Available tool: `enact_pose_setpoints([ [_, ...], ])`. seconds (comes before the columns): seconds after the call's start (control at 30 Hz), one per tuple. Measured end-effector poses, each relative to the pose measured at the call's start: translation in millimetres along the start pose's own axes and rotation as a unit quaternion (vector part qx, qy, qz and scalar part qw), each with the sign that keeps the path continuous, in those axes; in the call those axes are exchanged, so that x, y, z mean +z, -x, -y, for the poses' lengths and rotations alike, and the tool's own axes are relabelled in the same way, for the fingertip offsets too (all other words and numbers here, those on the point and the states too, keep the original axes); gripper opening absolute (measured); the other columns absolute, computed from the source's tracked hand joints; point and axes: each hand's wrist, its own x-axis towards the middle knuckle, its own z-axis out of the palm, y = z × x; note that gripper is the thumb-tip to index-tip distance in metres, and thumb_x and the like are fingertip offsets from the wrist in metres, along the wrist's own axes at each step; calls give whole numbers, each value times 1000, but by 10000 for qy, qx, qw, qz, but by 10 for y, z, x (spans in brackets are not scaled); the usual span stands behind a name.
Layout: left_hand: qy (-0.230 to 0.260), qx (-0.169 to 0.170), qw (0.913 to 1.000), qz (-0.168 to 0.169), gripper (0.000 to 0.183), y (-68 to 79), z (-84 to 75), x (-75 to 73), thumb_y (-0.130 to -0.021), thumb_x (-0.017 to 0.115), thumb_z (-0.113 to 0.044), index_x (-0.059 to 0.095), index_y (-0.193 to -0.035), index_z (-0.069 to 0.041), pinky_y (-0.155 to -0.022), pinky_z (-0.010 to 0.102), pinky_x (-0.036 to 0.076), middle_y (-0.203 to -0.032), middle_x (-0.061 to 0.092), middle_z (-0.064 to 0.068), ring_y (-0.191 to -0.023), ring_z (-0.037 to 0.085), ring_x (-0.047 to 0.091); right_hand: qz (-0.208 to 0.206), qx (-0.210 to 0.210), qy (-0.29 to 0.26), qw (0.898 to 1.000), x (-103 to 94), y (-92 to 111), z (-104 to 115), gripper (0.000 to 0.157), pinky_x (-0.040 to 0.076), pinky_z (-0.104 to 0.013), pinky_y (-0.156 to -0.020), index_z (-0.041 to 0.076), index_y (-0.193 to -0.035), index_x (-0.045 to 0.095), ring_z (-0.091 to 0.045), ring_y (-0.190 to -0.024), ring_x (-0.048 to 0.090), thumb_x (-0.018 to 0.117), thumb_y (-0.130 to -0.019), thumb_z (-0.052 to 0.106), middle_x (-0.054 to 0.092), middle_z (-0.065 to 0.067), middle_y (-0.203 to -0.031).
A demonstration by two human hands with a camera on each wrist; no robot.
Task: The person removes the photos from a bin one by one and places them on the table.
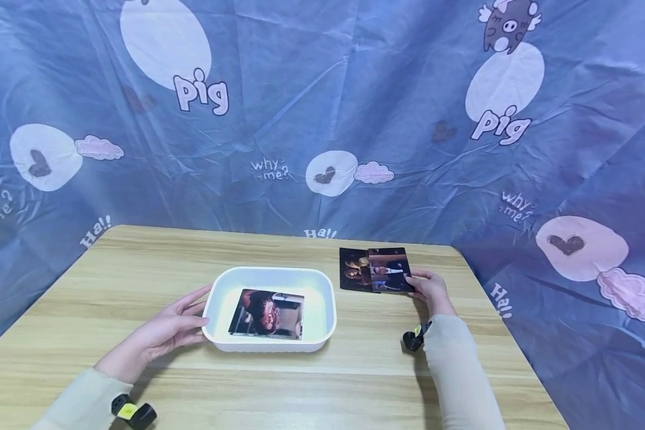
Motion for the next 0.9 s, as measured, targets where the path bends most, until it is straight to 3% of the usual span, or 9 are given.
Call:
enact_pose_setpoints([
  [0.17, 13, -25, 10000, -16, 88, 10, 8, -17, -88, 60, 2, 5, -156, -11, -89, 37, 59, -157, 7, 31, -107, 28, 65, -221, -115, 803, 9965, 3, -7, 2, 35, 56, -12, -57, -12, -120, 53, 2, -62, 58, 63, -90, 3, 60, 14, -69],
  [0.23, 14, -25, 10000, -8, 89, 9, 5, -21, -88, 60, 1, 4, -156, -11, -90, 37, 59, -157, 6, 31, -108, 29, 65, -407, -178, 1340, 9900, 3, -14, 5, 43, 53, -12, -56, -15, -124, 51, 3, -62, 55, 65, -90, 7, 59, 13, -72],
  [0.37, 12, -45, 10000, -50, 89, 1, 4, -22, -87, 60, 1, 5, -156, -11, -90, 37, 59, -157, 7, 31, -109, 30, 65, -578, -306, 2380, 9691, 7, -14, 46, 49, 50, -19, -64, -15, -123, 52, -9, -74, 53, 65, -89, 17, 63, -7, -95],
  [0.47, 16, -52, 10000, -77, 88, -6, 8, -24, -87, 60, 2, 6, -156, -12, -90, 38, 59, -157, 8, 31, -109, 31, 64, -482, -218, 2609, 9639, 22, 12, 122, 56, 51, -33, -85, -15, -130, 46, -26, -97, 51, 61, -92, 23, 52, -26, -124],
  [0.57, 7, -54, 10000, -83, 88, -9, 15, -27, -88, 60, 2, 6, -156, -12, -89, 38, 59, -157, 8, 30, -109, 30, 65, -257, -20, 2478, 9685, 60, 59, 229, 65, 40, -47, -110, -9, -144, 33, -38, -125, 38, 54, -96, 31, 33, -32, -146],
  [0.63, -1, -55, 9999, -84, 88, -10, 19, -27, -88, 60, 2, 6, -156, -12, -89, 37, 59, -157, 9, 30, -109, 30, 65, -23, -78, 2348, 9720, 99, 90, 307, 70, 30, -52, -119, -6, -149, 24, -42, -136, 30, 49, -99, 35, 23, -32, -153],
  [0.8, -44, -36, 9999, -89, 87, -11, 20, -13, -88, 59, 2, 6, -156, -12, -88, 37, 59, -157, 9, 31, -106, 27, 66, 524, -571, 1430, 9867, 310, 160, 489, 73, 22, -52, -123, -2, -153, 9, -43, -144, 17, 47, -101, 31, 13, -31, -157],
  [0.9, -52, -7, 10000, -72, 86, -10, 18, 2, -89, 58, 3, 6, -156, -12, -89, 38, 60, -157, 9, 31, -107, 27, 65, 652, -879, 1031, 9886, 504, 222, 583, 70, 22, -50, -123, -1, -154, 10, -38, -143, 24, 48, -101, 24, 16, -31, -156],
])
